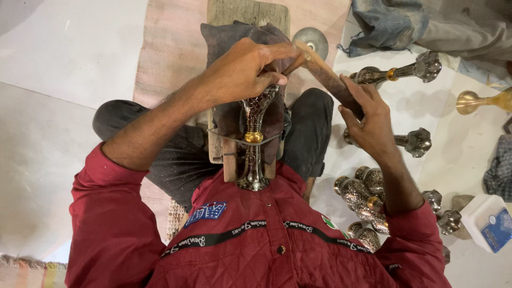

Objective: The person sits on the floor with an ornate metal vase clamped in a wooden fixture on their lap and engraves decorative patterns into it. They hold a chisel against the vase surface with one hand and strike it repeatedly with a wooden mallet held in the other hand, repositioning the chisel to work different areas of the pattern.

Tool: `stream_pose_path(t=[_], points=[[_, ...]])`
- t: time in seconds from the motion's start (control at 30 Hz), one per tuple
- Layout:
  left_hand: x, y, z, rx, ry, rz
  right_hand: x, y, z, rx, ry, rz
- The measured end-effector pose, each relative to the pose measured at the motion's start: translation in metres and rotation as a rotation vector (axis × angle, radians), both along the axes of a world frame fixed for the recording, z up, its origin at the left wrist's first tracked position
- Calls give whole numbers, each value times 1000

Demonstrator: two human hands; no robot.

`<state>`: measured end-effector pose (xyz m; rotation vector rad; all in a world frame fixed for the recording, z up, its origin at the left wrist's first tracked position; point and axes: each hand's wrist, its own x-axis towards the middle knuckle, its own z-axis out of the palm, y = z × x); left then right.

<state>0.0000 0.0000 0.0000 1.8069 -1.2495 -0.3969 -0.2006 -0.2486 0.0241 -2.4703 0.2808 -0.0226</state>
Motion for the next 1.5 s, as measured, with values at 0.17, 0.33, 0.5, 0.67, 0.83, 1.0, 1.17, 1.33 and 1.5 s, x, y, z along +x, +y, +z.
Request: stream_pose_path(t=[0.17, 0.33, 0.5, 0.67, 0.83, 1.0, 1.17, 1.33, 1.5], points=[[2, -1, 4, -66, -17, -26, 2, -18, 7, -253, -133, 141], [1, -3, 4, -160, -33, -32, 8, -29, 12, 251, -227, 31], [-3, 0, 6, -139, 5, -12, 7, -35, 14, -88, -289, 150], [-9, 2, 8, -109, -41, 28, 1, -33, 16, -18, -294, 133], [-9, 2, 7, -116, -52, 23, 3, -29, 10, 265, -295, 64], [-9, 1, 7, -61, -2, 41, 5, -29, 19, -239, -306, 180], [-9, 1, 9, -98, -36, 41, 6, -19, 29, -114, -301, 124], [-9, 3, 9, -86, -23, 40, 4, -20, 31, 86, -313, 78], [-7, 1, 8, -175, -55, 19, -1, -29, 24, 63, -339, 132]])
